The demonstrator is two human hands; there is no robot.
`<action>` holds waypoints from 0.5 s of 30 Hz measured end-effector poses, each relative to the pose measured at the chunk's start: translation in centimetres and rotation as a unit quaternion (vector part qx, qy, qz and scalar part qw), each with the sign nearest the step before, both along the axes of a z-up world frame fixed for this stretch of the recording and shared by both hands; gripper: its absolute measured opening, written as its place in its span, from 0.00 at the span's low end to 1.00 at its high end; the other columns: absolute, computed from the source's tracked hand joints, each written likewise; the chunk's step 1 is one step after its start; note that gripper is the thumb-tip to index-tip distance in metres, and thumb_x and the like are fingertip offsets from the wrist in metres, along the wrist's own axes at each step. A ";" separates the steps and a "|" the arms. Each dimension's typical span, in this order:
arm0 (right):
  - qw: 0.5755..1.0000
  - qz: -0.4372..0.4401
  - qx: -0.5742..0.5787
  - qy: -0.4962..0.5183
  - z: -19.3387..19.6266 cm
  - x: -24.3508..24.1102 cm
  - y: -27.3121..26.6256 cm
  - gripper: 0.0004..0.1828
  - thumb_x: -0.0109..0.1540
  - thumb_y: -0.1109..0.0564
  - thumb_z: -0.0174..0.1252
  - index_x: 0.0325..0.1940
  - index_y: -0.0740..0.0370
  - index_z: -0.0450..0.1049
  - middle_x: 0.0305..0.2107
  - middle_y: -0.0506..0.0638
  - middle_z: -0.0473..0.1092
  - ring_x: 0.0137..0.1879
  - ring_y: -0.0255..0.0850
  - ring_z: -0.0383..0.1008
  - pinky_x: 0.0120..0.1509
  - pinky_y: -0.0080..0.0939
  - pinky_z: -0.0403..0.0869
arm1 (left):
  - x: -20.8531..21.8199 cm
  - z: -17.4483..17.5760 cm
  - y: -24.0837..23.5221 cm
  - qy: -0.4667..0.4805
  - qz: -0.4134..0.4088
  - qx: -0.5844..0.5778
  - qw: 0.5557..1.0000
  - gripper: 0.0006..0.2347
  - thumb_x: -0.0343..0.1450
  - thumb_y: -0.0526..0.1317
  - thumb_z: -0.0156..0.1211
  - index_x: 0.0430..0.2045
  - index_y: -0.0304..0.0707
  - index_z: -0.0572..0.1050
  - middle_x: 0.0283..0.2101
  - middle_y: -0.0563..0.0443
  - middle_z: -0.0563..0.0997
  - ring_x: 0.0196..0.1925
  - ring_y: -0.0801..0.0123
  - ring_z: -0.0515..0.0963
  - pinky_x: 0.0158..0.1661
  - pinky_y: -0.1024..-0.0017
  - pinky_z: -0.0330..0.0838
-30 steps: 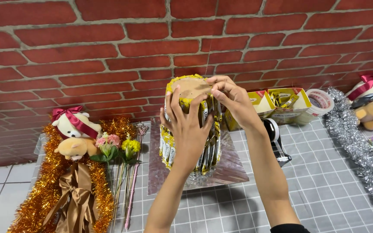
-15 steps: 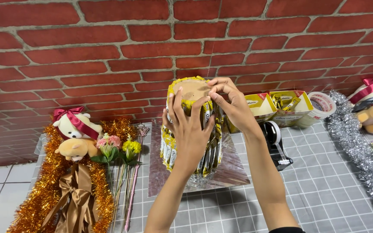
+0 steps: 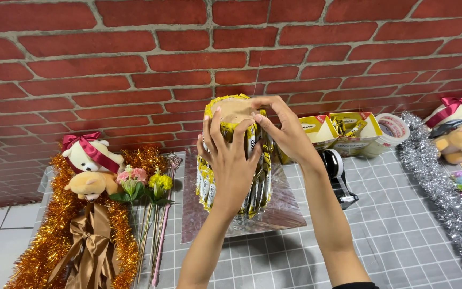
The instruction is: The person is taping individual chocolate bars vertically around a cylindrical cardboard base to create a decorative chocolate gift.
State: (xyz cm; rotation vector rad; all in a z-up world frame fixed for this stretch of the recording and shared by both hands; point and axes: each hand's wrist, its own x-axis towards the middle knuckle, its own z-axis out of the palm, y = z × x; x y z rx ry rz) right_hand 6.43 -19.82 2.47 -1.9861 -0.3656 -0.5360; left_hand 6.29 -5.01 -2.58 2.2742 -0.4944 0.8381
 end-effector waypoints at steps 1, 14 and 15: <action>1.000 0.000 0.000 0.000 -0.1 0.0 0.0 0.12 0.70 0.57 0.56 0.57 0.61 0.74 0.50 0.55 0.70 0.65 0.47 0.68 0.73 0.56 0.61 | -0.1 0.0 0.0 0.000 0.000 0.000 1.000 0.18 0.69 0.54 0.61 0.53 0.65 0.67 0.70 0.41 0.53 0.74 0.47 0.46 0.64 0.41 0.38; 0.984 -0.054 -0.020 -0.168 -2.5 1.0 0.6 0.05 0.67 0.62 0.60 0.42 0.59 0.82 0.40 0.49 0.77 0.54 0.46 0.79 0.63 0.44 0.73 | 0.0 -0.7 -0.1 0.003 -0.012 -0.005 1.000 0.18 0.72 0.54 0.57 0.56 0.66 0.65 0.70 0.40 0.54 0.74 0.44 0.45 0.64 0.39 0.38; 0.982 -0.059 -0.020 -0.176 -2.6 1.1 0.5 0.05 0.67 0.62 0.60 0.41 0.59 0.82 0.40 0.50 0.78 0.54 0.46 0.79 0.62 0.44 0.73 | 0.0 -0.7 -0.2 -0.001 -0.011 -0.007 1.000 0.20 0.72 0.53 0.59 0.58 0.66 0.63 0.70 0.40 0.53 0.74 0.44 0.46 0.64 0.39 0.40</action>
